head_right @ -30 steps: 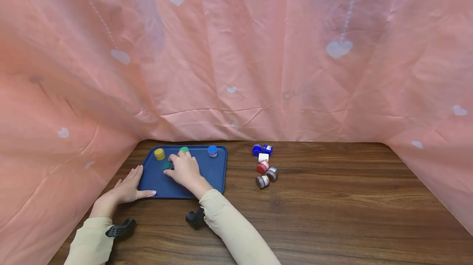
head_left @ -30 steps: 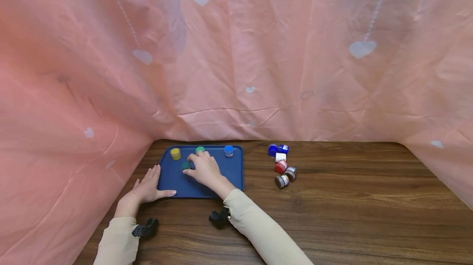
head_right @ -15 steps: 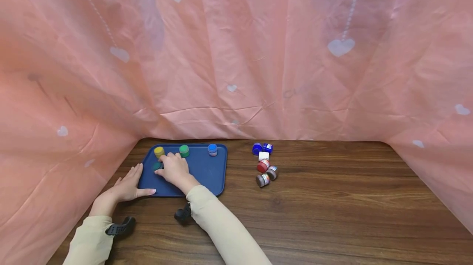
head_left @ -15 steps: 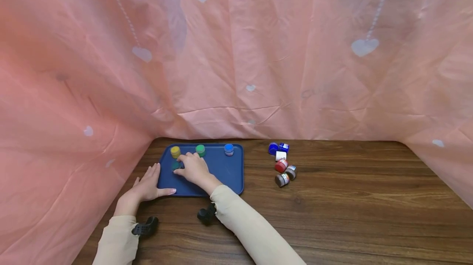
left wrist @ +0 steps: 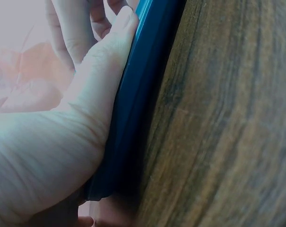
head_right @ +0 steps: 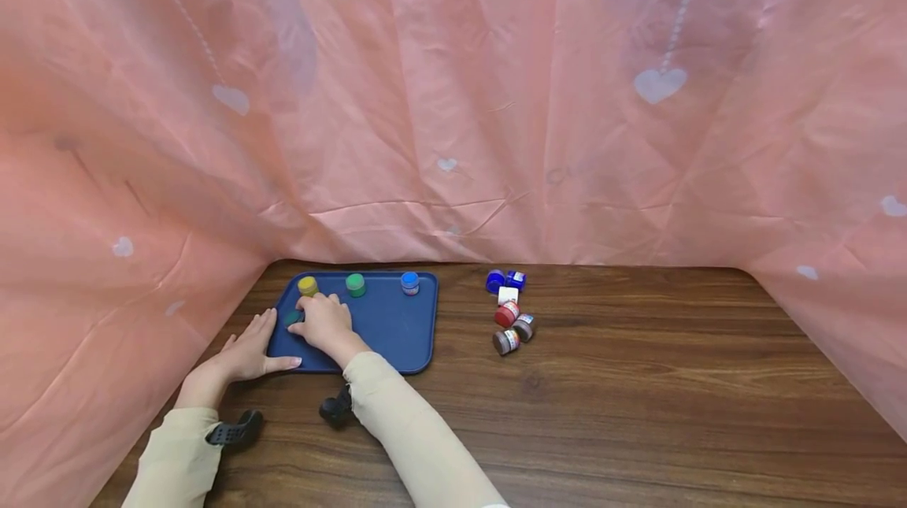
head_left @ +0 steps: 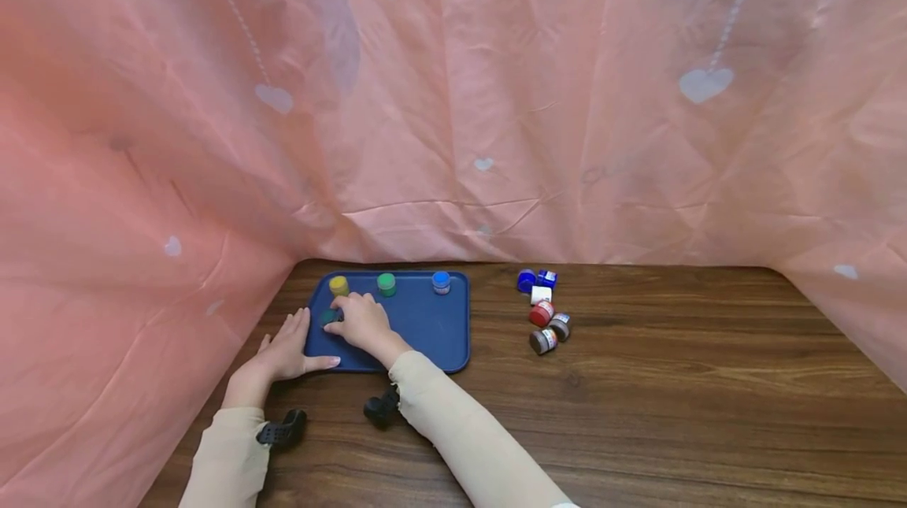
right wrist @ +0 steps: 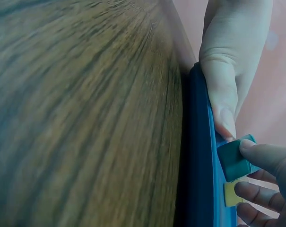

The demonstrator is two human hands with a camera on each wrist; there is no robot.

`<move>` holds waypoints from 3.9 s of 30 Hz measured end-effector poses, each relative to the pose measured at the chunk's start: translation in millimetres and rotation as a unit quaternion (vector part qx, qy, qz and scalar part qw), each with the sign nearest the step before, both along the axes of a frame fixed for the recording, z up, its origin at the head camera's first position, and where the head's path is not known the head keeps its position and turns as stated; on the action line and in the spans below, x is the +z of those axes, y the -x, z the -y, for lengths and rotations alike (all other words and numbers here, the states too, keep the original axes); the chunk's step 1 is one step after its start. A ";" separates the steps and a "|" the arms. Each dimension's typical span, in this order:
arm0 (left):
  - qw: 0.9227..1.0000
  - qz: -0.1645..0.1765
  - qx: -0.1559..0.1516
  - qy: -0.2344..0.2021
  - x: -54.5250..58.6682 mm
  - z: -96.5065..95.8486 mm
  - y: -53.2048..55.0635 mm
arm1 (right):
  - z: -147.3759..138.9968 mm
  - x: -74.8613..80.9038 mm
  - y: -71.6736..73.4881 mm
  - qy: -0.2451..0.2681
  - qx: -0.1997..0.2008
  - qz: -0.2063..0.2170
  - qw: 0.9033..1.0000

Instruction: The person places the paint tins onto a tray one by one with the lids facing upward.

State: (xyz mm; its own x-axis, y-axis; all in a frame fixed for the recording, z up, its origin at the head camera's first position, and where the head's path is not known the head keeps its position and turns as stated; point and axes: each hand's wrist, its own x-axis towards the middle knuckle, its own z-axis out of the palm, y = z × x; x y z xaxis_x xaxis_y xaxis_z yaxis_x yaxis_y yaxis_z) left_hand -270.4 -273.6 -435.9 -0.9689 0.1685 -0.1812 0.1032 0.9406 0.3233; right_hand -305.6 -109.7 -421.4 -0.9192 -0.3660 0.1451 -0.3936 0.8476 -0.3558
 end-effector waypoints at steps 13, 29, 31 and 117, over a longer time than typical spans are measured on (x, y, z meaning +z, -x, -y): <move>1.000 -0.003 0.000 0.001 -2.7 0.3 1.3 | 10.6 -3.6 4.3 0.032 -0.029 0.024 0.999; 1.000 -0.001 0.002 0.004 -3.1 0.0 0.8 | 6.3 -4.0 5.4 0.020 -0.040 0.023 0.999; 1.000 -0.005 0.002 0.005 -2.0 -0.6 0.2 | 2.1 -3.3 5.0 0.019 -0.038 0.018 0.999; 1.000 0.006 0.000 -0.012 -0.2 -1.6 -3.7 | -292.0 30.1 -93.1 -0.114 0.121 -0.274 0.947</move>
